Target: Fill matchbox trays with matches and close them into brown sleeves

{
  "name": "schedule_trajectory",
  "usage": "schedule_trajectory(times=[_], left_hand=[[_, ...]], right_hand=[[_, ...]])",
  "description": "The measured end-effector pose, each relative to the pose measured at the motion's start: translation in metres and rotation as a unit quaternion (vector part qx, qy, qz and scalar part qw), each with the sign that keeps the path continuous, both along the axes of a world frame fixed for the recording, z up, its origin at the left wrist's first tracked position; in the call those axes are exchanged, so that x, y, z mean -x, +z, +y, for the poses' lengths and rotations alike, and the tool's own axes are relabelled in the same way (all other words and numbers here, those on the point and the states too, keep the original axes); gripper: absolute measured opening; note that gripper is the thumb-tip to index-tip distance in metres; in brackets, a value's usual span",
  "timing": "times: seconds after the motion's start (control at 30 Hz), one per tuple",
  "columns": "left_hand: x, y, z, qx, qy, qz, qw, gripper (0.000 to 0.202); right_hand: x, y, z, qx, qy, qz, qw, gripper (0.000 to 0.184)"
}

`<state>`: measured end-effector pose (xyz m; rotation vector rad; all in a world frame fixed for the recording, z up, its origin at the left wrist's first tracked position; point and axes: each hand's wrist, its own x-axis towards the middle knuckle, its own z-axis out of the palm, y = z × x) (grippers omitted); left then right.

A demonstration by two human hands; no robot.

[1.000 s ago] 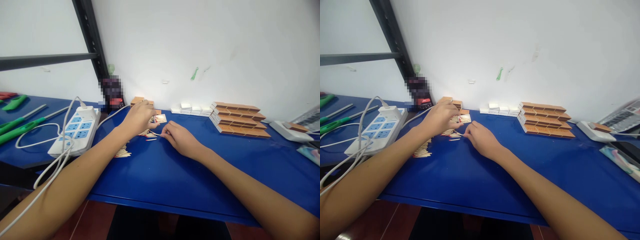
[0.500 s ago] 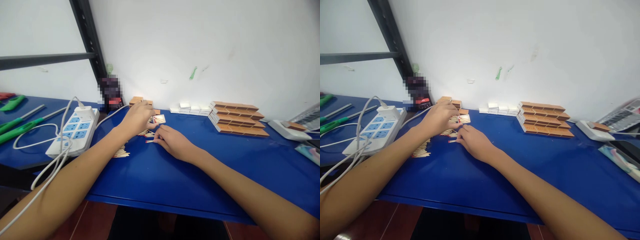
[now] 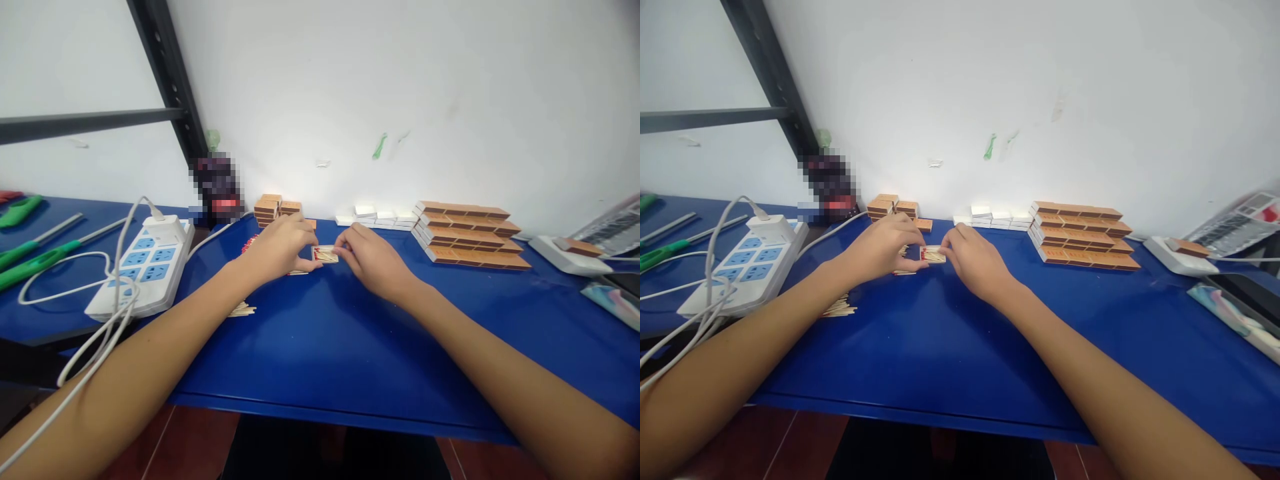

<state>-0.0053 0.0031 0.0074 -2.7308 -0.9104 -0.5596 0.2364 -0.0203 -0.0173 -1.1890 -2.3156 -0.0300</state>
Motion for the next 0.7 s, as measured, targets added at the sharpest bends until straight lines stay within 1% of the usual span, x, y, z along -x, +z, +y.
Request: schedule_trajectory(times=[0.1, 0.23, 0.3, 0.37, 0.43, 0.57, 0.7], left_hand=[[-0.002, 0.001, -0.002, -0.001, -0.009, -0.010, 1.000, 0.026], [0.000, 0.001, -0.001, -0.024, 0.020, -0.008, 0.999, 0.025], [0.002, 0.001, 0.002, -0.038, 0.037, -0.013, 0.999, 0.021], [0.004, 0.000, 0.004, -0.052, 0.054, -0.022, 0.997, 0.018], [0.006, 0.001, 0.006, -0.060, 0.072, -0.027, 0.995, 0.018], [0.006, 0.005, 0.004, -0.061, 0.100, -0.008, 0.993, 0.023], [0.005, 0.007, 0.001, -0.050, 0.114, 0.004, 0.992, 0.026]], right_hand=[[0.001, 0.001, -0.001, -0.001, 0.003, -0.012, 1.000, 0.009], [0.011, 0.003, -0.007, -0.018, 0.018, 0.028, 0.999, 0.011], [0.020, 0.001, -0.012, -0.013, 0.048, 0.034, 0.998, 0.012], [0.029, -0.004, -0.016, 0.008, 0.094, 0.018, 0.995, 0.010], [0.036, -0.010, -0.019, 0.036, 0.125, 0.003, 0.992, 0.009], [0.040, -0.018, -0.018, 0.078, 0.130, 0.007, 0.988, 0.011], [0.038, -0.017, -0.015, 0.099, 0.131, 0.015, 0.986, 0.008]])
